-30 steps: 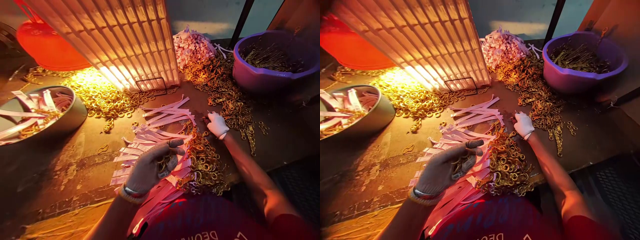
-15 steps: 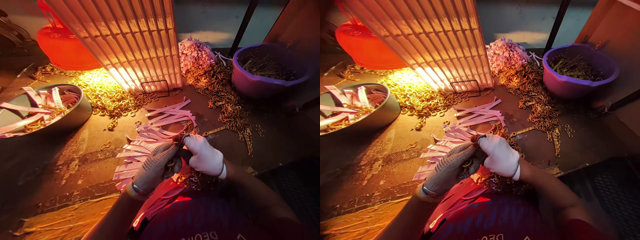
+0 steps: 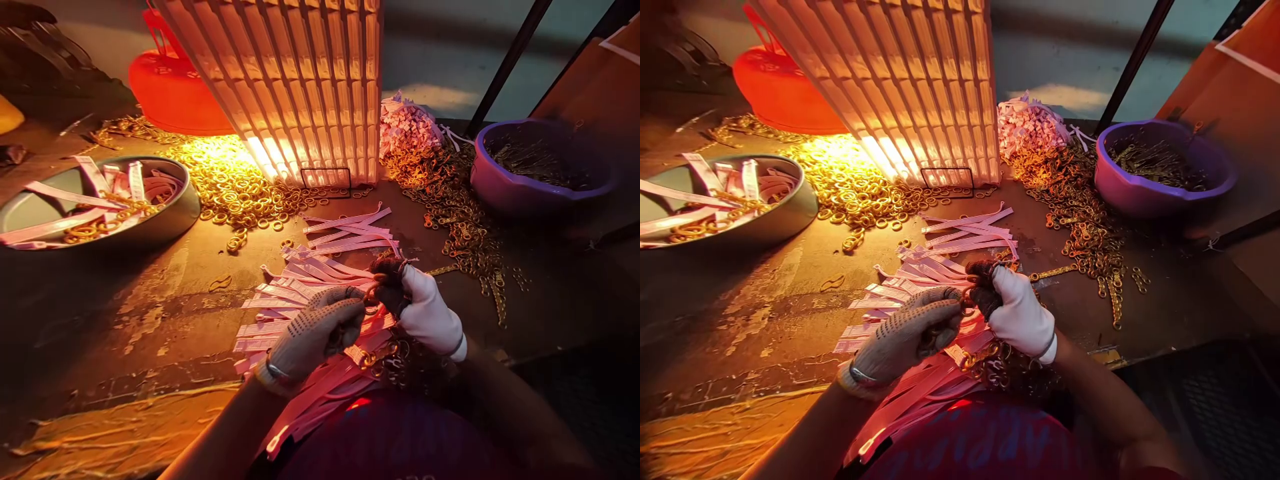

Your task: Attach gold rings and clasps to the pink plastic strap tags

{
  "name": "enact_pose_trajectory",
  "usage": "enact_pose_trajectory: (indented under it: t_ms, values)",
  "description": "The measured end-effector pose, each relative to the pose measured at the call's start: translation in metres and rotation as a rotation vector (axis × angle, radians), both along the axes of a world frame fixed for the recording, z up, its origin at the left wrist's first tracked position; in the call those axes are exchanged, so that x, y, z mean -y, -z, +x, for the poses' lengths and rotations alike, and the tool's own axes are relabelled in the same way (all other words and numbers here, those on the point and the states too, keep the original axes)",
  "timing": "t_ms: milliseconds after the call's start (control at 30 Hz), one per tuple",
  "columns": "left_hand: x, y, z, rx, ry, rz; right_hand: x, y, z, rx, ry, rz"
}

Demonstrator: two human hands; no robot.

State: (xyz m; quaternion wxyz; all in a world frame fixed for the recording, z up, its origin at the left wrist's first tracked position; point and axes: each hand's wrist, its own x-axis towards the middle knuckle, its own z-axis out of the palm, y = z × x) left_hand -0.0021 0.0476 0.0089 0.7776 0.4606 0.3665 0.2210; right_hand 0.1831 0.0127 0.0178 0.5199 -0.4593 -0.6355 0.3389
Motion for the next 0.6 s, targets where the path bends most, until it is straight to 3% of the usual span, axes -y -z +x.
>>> enact_pose_trajectory:
  t_ms: [200, 333, 400, 500, 567, 600]
  values:
    - [0.008, -0.006, 0.004, 0.009, 0.009, -0.02, 0.001, 0.0, -0.006, 0.206, 0.092, 0.166]
    - [0.011, -0.005, 0.007, -0.062, -0.075, 0.16, 0.003, 0.008, -0.011, 0.304, 0.13, 0.167]
    - [0.008, -0.002, 0.006, -0.156, -0.171, 0.346, 0.003, 0.007, -0.013, 0.128, 0.071, 0.033]
    - [-0.003, 0.003, -0.003, -0.334, -0.392, 0.608, 0.001, -0.003, -0.013, -0.366, 0.047, -0.235]
    - [-0.012, 0.005, -0.013, -0.34, -0.489, 0.56, -0.001, -0.011, -0.01, -0.586, 0.129, -0.3]
    - [-0.016, 0.005, -0.018, -0.268, -0.495, 0.429, -0.002, -0.014, -0.009, -0.627, 0.162, -0.305]
